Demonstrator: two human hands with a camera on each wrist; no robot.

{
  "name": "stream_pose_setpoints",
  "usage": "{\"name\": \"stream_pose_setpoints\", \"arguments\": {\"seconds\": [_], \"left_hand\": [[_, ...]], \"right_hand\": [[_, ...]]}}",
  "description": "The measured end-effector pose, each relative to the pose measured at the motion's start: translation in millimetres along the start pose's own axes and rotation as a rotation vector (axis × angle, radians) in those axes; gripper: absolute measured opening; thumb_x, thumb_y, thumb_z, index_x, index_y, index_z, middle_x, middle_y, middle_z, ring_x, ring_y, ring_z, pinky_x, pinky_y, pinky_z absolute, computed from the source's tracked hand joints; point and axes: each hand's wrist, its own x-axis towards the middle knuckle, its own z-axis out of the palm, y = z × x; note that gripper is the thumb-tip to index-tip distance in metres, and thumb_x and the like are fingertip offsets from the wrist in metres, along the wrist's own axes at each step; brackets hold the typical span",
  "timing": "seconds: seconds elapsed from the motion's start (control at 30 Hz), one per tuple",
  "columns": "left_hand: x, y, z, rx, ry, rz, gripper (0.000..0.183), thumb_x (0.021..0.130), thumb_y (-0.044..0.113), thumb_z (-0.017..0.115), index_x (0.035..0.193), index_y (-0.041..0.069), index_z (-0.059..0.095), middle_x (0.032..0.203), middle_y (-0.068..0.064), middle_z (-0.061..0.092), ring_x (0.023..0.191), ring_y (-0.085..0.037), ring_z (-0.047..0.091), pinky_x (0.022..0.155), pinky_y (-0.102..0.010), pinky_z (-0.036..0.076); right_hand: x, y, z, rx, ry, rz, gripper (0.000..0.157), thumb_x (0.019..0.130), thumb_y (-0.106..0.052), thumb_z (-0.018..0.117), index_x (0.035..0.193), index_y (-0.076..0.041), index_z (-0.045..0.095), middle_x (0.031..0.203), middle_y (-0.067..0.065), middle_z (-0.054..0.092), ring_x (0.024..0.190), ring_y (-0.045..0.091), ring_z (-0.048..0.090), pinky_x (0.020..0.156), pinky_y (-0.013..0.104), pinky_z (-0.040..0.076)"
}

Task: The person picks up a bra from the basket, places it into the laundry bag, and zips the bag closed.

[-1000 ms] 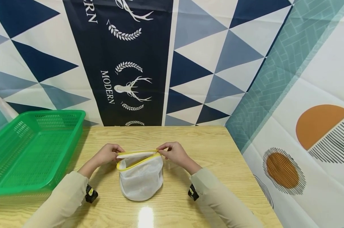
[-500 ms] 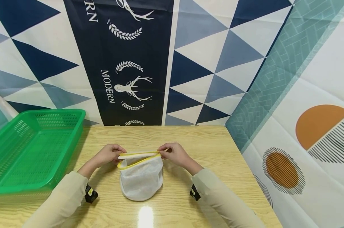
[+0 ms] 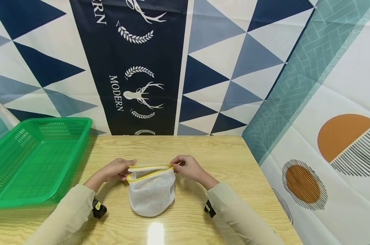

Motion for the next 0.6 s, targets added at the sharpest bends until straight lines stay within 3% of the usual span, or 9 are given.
{"name": "stream_pose_setpoints", "arguments": {"seconds": [0.2, 0.37, 0.5, 0.6], "left_hand": [[-3.0, 0.4, -1.1, -0.015, -0.045, 0.028, 0.038, 0.083, 0.038, 0.056, 0.096, 0.003, 0.062, 0.056, 0.001, 0.051, 0.047, -0.008, 0.046, 0.048, -0.020, 0.044], [-3.9, -1.9, -0.8, -0.031, -0.078, 0.046, 0.037, 0.082, 0.033, 0.060, 0.104, 0.003, 0.060, 0.065, 0.000, 0.056, 0.052, -0.007, 0.048, 0.051, -0.020, 0.045], [-4.6, -3.0, 0.1, -0.054, -0.091, 0.052, 0.035, 0.084, 0.030, 0.058, 0.105, 0.002, 0.060, 0.070, -0.001, 0.058, 0.054, -0.008, 0.049, 0.052, -0.021, 0.045], [-6.0, -2.6, 0.3, -0.063, -0.094, 0.056, 0.036, 0.084, 0.030, 0.058, 0.106, 0.002, 0.059, 0.069, -0.001, 0.058, 0.053, -0.008, 0.049, 0.052, -0.021, 0.045]], "right_hand": [[1, 1, 1.3, 0.075, -0.011, 0.026, 0.019, 0.089, -0.008, 0.049, 0.095, 0.005, 0.061, 0.088, 0.018, 0.061, 0.078, 0.042, 0.057, 0.069, 0.046, 0.050], [3, 5, 7.0, 0.055, 0.056, 0.072, 0.026, 0.090, -0.017, 0.051, 0.099, 0.005, 0.060, 0.088, 0.017, 0.060, 0.072, 0.035, 0.061, 0.064, 0.044, 0.051], [5, 7, 11.9, 0.023, 0.144, 0.196, 0.033, 0.087, -0.032, 0.053, 0.096, -0.001, 0.061, 0.079, 0.013, 0.060, 0.059, 0.025, 0.060, 0.057, 0.038, 0.051], [6, 9, 13.4, 0.019, 0.169, 0.326, 0.046, 0.084, -0.047, 0.052, 0.089, -0.003, 0.061, 0.066, 0.011, 0.059, 0.046, 0.018, 0.052, 0.045, 0.032, 0.046]]}}
